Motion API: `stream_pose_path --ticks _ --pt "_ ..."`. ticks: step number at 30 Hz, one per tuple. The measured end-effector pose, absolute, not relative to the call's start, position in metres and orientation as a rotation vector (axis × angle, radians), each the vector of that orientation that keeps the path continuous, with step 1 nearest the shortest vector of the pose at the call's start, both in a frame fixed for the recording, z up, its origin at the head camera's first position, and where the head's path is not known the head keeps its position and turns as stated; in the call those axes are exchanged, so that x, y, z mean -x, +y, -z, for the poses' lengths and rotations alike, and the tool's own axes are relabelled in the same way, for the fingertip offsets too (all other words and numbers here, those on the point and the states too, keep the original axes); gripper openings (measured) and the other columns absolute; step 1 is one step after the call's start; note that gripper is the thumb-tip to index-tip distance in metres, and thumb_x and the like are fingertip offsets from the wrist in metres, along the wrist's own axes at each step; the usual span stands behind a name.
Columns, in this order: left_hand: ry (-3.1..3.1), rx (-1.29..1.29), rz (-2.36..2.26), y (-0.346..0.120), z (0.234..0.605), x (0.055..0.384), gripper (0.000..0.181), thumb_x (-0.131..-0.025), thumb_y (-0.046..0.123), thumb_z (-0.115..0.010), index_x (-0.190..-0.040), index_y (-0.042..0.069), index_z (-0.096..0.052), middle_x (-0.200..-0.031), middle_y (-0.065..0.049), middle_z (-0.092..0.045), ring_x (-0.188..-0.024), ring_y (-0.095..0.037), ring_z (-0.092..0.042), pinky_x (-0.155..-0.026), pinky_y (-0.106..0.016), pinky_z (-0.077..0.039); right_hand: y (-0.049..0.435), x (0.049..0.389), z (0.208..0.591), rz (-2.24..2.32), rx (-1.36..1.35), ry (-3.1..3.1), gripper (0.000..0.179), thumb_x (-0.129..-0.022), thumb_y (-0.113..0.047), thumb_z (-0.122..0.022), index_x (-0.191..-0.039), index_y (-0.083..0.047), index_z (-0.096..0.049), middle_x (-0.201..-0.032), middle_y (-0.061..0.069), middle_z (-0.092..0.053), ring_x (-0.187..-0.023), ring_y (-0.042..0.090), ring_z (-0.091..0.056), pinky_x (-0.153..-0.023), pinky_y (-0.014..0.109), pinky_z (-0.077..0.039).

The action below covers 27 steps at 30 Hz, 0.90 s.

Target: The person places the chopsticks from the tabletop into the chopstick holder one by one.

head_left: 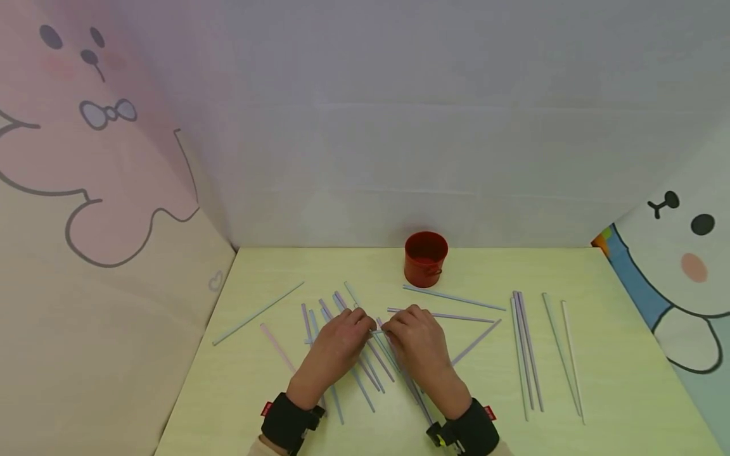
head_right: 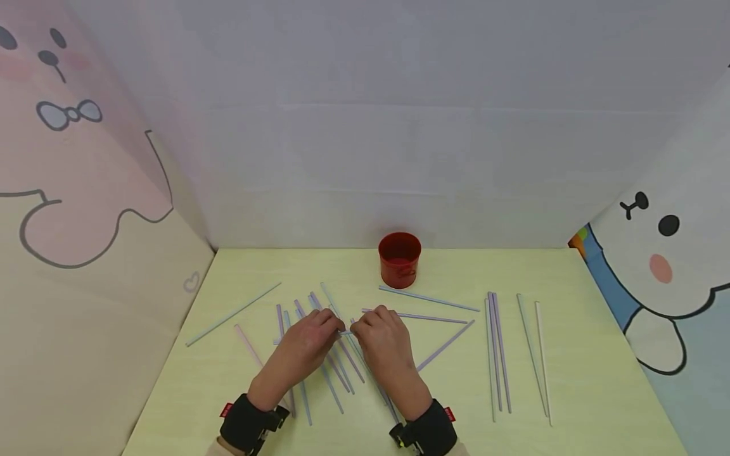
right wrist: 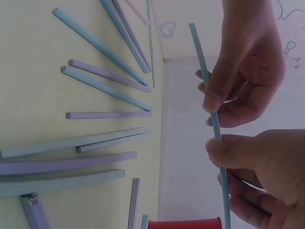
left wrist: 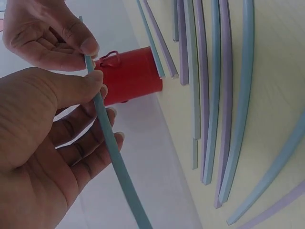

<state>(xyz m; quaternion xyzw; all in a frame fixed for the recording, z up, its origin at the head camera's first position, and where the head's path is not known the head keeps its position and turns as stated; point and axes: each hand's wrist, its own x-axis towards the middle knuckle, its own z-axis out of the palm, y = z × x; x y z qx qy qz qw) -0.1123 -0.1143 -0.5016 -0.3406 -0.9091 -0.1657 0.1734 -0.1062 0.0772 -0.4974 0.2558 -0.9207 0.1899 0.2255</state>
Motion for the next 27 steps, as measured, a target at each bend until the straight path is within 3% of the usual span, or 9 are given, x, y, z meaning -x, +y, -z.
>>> stream_pose_path --ticks 8,12,19,27 --pt "-2.695 0.938 0.465 -0.136 0.517 0.106 0.016 -0.082 0.002 -0.073 -0.094 0.011 -0.067 -0.085 0.001 -0.059 -0.073 -0.015 -0.053 -0.062 -0.029 -0.05 0.089 0.106 0.498 -0.393 -0.69 -2.612 0.015 -0.069 -0.007 -0.085 -0.077 -0.019 -0.08 -0.075 -0.003 -0.072 -0.073 0.018 -0.059 -0.058 0.029 -0.056" --pt "-2.698 0.847 0.505 -0.155 0.521 0.104 0.027 -0.077 0.003 -0.079 -0.1 0.011 -0.067 -0.093 0.001 -0.06 -0.077 -0.016 -0.052 -0.065 -0.031 -0.051 0.102 0.107 0.499 -0.411 -0.648 -2.621 0.016 -0.068 -0.007 -0.086 -0.078 -0.018 -0.079 -0.076 -0.002 -0.072 -0.073 0.018 -0.06 -0.053 0.029 -0.055" --pt "-2.652 0.637 0.532 -0.195 0.521 0.106 0.043 -0.077 0.006 -0.079 -0.117 0.008 -0.064 -0.113 -0.008 -0.057 -0.092 -0.024 -0.055 -0.068 -0.038 -0.052 0.123 0.109 0.499 -0.492 -0.578 -2.649 0.018 -0.071 -0.009 -0.085 -0.084 -0.017 -0.077 -0.081 -0.003 -0.072 -0.075 0.018 -0.061 -0.051 0.03 -0.053" --pt "-2.643 0.436 0.543 -0.246 0.533 0.105 0.039 -0.076 0.003 -0.078 -0.113 0.004 -0.064 -0.107 -0.011 -0.059 -0.088 -0.029 -0.055 -0.061 -0.042 -0.05 0.133 0.113 0.498 -0.691 -0.515 -2.587 0.02 -0.075 -0.013 -0.083 -0.092 -0.016 -0.073 -0.086 -0.002 -0.07 -0.077 0.016 -0.063 -0.053 0.032 -0.054"
